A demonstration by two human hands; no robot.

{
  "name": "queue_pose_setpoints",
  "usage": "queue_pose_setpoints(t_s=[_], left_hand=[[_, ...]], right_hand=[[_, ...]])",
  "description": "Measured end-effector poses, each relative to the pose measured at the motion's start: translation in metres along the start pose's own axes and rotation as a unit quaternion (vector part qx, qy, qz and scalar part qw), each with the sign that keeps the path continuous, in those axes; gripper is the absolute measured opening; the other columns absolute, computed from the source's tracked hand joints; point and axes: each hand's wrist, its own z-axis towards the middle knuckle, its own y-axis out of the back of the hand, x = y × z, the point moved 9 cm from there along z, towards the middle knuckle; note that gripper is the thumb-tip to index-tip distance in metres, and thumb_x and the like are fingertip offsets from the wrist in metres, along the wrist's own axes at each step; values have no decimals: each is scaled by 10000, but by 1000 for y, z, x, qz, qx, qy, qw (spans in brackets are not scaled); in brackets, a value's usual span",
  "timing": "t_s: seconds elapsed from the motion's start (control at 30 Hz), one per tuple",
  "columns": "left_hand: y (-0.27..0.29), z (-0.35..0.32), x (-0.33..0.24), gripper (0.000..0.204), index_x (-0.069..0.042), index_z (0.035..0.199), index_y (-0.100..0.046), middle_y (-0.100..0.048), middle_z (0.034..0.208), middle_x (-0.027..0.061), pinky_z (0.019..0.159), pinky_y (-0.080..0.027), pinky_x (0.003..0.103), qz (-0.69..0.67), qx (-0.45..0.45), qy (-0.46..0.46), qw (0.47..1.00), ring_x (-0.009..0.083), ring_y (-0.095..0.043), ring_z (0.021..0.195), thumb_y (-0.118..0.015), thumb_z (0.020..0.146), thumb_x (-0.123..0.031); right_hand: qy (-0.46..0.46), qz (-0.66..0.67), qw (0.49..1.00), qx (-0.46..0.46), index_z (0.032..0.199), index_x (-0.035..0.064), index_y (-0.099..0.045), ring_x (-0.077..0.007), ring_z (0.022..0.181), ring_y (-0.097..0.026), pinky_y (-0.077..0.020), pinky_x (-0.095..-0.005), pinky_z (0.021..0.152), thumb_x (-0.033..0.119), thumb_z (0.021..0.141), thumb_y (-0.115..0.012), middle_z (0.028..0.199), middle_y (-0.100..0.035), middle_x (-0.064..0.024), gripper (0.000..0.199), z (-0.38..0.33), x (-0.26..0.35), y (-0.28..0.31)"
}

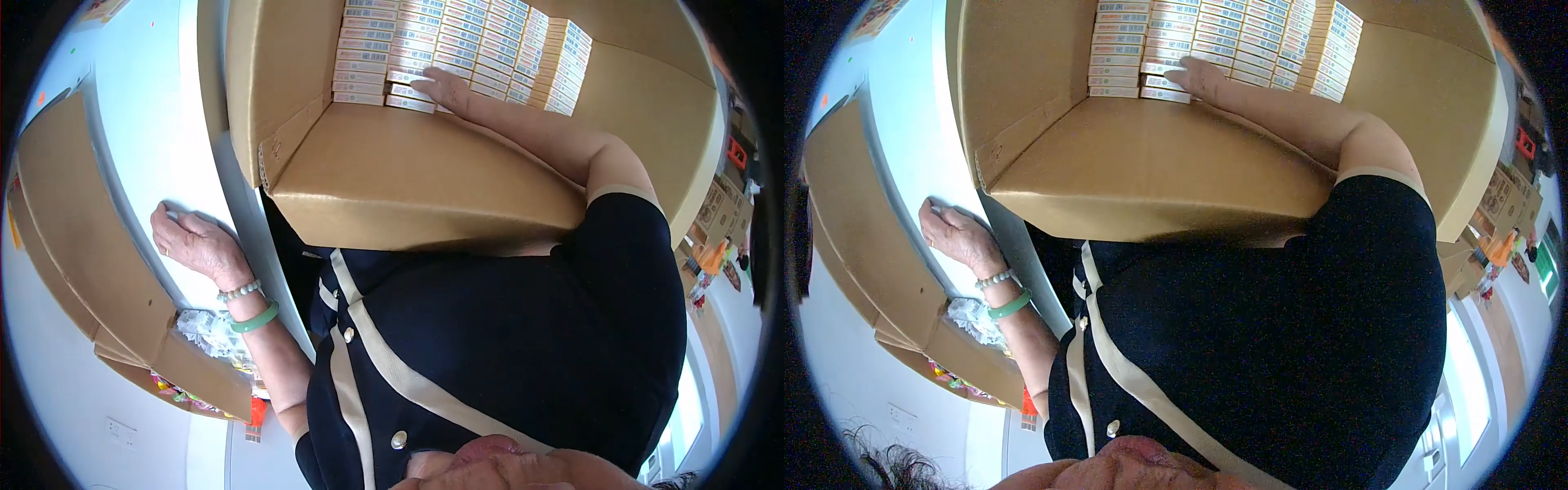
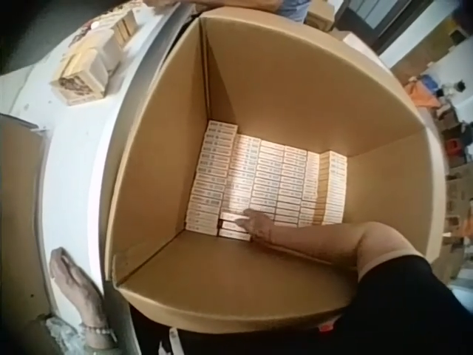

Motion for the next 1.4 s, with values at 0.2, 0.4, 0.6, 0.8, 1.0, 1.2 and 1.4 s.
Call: queue_pose_setpoints(t_s=[0.2,0.4,0.6,0.8,1.0,1.2,1.4], left_hand=[[0,-1,1,320,27,1123,-508,-540,1110,191,949,-341,443,-4,-1,2,1000,354,-472,1054,-437,816,-25],[4,0,-1,330,33,1126,-519,-557,1087,216,932,-353,450,-1,-15,-3,1000,366,-493,1021,-430,833,-91],[-1,-1,-4,326,35,1117,-511,-548,1091,196,937,-353,445,-12,-14,-12,1000,357,-481,1038,-433,804,-8],[5,-2,2,312,38,1116,-517,-561,1072,191,939,-351,431,7,-18,-6,1000,346,-481,1026,-443,821,-32],[-1,-1,1,307,31,1123,-516,-558,1084,188,942,-349,432,-8,-13,-5,1000,345,-478,1040,-443,836,-50],[1,0,1,310,31,1125,-515,-557,1091,198,940,-354,438,-9,-19,-15,1000,360,-484,1045,-455,832,-54],[-9,0,9,338,43,1142,-532,-567,1129,198,941,-397,435,-33,-22,4,999,357,-483,1117,-493,833,-88]], right_hand=[[-95,195,972,95,1346,-42,-362,-347,1282,-375,-319,-377,1057,438,786,-612,1366,-399,-243,779,-6,8,-24],[-127,318,936,76,1281,25,-401,-144,672,-481,-415,-275,552,205,713,-727,915,-507,-69,680,-4,-24,-23],[-160,279,930,177,774,23,-604,-114,478,-370,-300,-280,443,220,727,-713,607,-471,-13,230,-20,-8,-21],[-158,320,915,188,761,3,-639,-145,582,-505,-408,-306,521,222,761,-689,716,-597,-75,225,-14,6,-40],[-204,200,916,280,692,70,-565,-127,571,-489,-375,-287,477,172,736,-643,614,-486,-23,136,-15,-23,-14],[-104,-105,980,131,808,16,-574,-119,539,-446,-344,-296,441,167,746,-568,684,-523,-49,164,-9,-26,119],[20,29,999,12,963,77,-583,-79,798,-512,-414,-239,704,226,824,-574,868,-567,14,204,-37,44,216]])
